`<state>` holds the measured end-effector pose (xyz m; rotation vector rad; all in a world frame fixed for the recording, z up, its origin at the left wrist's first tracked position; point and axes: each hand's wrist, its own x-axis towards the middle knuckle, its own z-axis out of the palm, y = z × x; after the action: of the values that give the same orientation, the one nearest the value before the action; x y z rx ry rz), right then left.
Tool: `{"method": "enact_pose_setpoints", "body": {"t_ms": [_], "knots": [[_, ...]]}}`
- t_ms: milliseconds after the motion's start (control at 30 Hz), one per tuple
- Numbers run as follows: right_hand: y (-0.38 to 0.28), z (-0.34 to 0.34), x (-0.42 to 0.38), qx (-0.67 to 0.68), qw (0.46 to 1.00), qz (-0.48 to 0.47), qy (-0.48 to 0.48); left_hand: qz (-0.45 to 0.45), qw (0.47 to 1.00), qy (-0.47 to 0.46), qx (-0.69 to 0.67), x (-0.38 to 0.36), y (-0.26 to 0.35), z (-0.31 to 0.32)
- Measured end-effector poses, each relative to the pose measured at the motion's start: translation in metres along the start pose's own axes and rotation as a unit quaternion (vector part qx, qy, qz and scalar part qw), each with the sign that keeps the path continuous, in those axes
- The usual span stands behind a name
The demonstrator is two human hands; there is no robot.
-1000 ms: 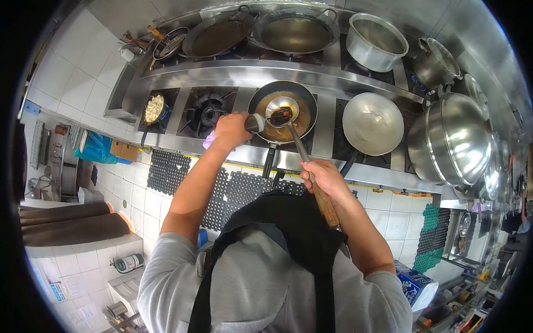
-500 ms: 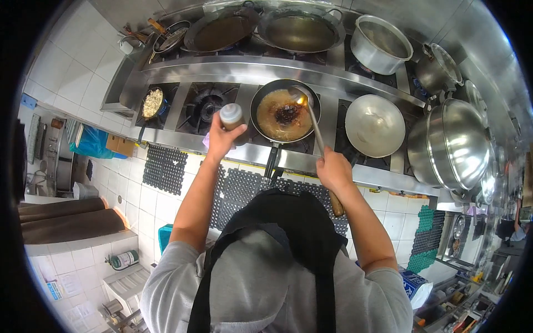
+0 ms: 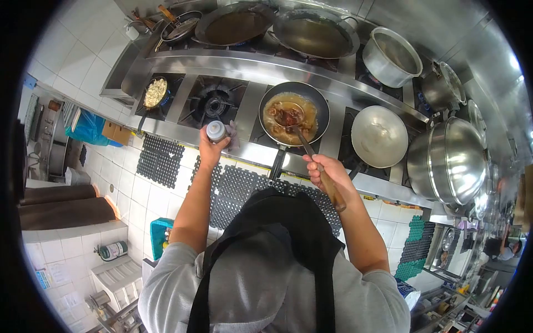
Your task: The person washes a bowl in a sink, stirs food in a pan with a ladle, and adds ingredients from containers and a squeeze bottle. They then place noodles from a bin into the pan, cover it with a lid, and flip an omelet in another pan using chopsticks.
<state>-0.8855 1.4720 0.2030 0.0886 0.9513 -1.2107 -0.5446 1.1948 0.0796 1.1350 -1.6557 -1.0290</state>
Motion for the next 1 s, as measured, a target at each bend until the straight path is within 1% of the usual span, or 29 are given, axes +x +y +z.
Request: {"method": "enact_pose_setpoints", "body": {"t_ms": [100, 133, 200, 233, 267, 300, 333, 400, 433, 500, 533, 600, 633, 700, 733, 800, 833, 900, 933, 1000], "knots": [[-0.004, 0.014, -0.008, -0.042, 0.999, -0.018, 0.011, -0.003, 1.0, -0.007, 0.017, 0.0, -0.001, -0.005], [-0.005, 0.023, -0.014, -0.042, 0.999, -0.017, 0.011, -0.018, 1.0, -0.02, 0.011, 0.0, -0.003, -0.006], [-0.008, 0.039, -0.027, -0.17, 0.981, -0.067, 0.06, -0.032, 0.999, -0.034, 0.004, 0.001, -0.011, -0.006], [-0.01, 0.04, -0.03, -0.17, 0.981, -0.067, 0.061, -0.025, 0.999, -0.035, -0.021, 0.001, -0.014, -0.007], [-0.013, 0.04, -0.032, -0.201, 0.974, -0.076, 0.072, -0.019, 0.998, -0.035, -0.047, 0.001, -0.017, -0.007], [-0.016, 0.039, -0.034, -0.231, 0.966, -0.084, 0.084, -0.02, 0.998, -0.035, -0.047, -0.001, -0.02, -0.007], [-0.017, 0.039, -0.035, -0.232, 0.965, -0.084, 0.083, -0.015, 0.998, -0.038, -0.051, -0.002, -0.017, -0.008], [-0.021, 0.038, -0.038, -0.324, 0.93, -0.123, 0.126, -0.01, 0.998, -0.041, -0.055, -0.003, -0.011, -0.01], [-0.022, 0.035, -0.038, -0.324, 0.929, -0.123, 0.126, -0.017, 0.998, -0.042, -0.049, -0.003, -0.01, -0.01], [-0.023, 0.025, -0.034, -0.404, 0.888, -0.155, 0.155, -0.024, 0.998, -0.043, -0.043, -0.002, -0.011, -0.01], [-0.022, 0.017, -0.032, -0.404, 0.888, -0.154, 0.155, -0.025, 0.998, -0.042, -0.046, -0.002, -0.012, -0.01], [-0.02, 0.005, -0.028, -0.45, 0.857, -0.182, 0.175, -0.027, 0.998, -0.041, -0.049, -0.002, -0.014, -0.009], [-0.019, 0.007, -0.03, -0.45, 0.857, -0.181, 0.176, -0.026, 0.997, -0.042, -0.053, -0.002, -0.014, -0.009], [-0.018, 0.011, -0.034, -0.515, 0.813, -0.182, 0.201, -0.025, 0.997, -0.043, -0.057, -0.001, -0.013, -0.009], [-0.014, 0.004, -0.03, -0.514, 0.814, -0.181, 0.202, -0.029, 0.997, -0.042, -0.06, -0.001, -0.014, -0.008], [-0.004, -0.015, -0.018, -0.641, 0.679, -0.257, 0.248, -0.032, 0.997, -0.043, -0.061, -0.001, -0.014, -0.008], [0.0, -0.012, -0.018, -0.64, 0.68, -0.257, 0.249, -0.028, 0.997, -0.044, -0.056, -0.002, -0.013, -0.009], [0.008, -0.006, -0.016, -0.706, 0.585, -0.265, 0.3, -0.023, 0.997, -0.046, -0.05, -0.001, -0.009, -0.01], [0.011, -0.013, -0.012, -0.705, 0.586, -0.265, 0.3, -0.027, 0.997, -0.049, -0.047, -0.001, -0.008, -0.01], [0.019, -0.031, 0.003, -0.729, 0.564, -0.27, 0.277, -0.029, 0.997, -0.052, -0.042, 0.0, -0.008, -0.01]]}}
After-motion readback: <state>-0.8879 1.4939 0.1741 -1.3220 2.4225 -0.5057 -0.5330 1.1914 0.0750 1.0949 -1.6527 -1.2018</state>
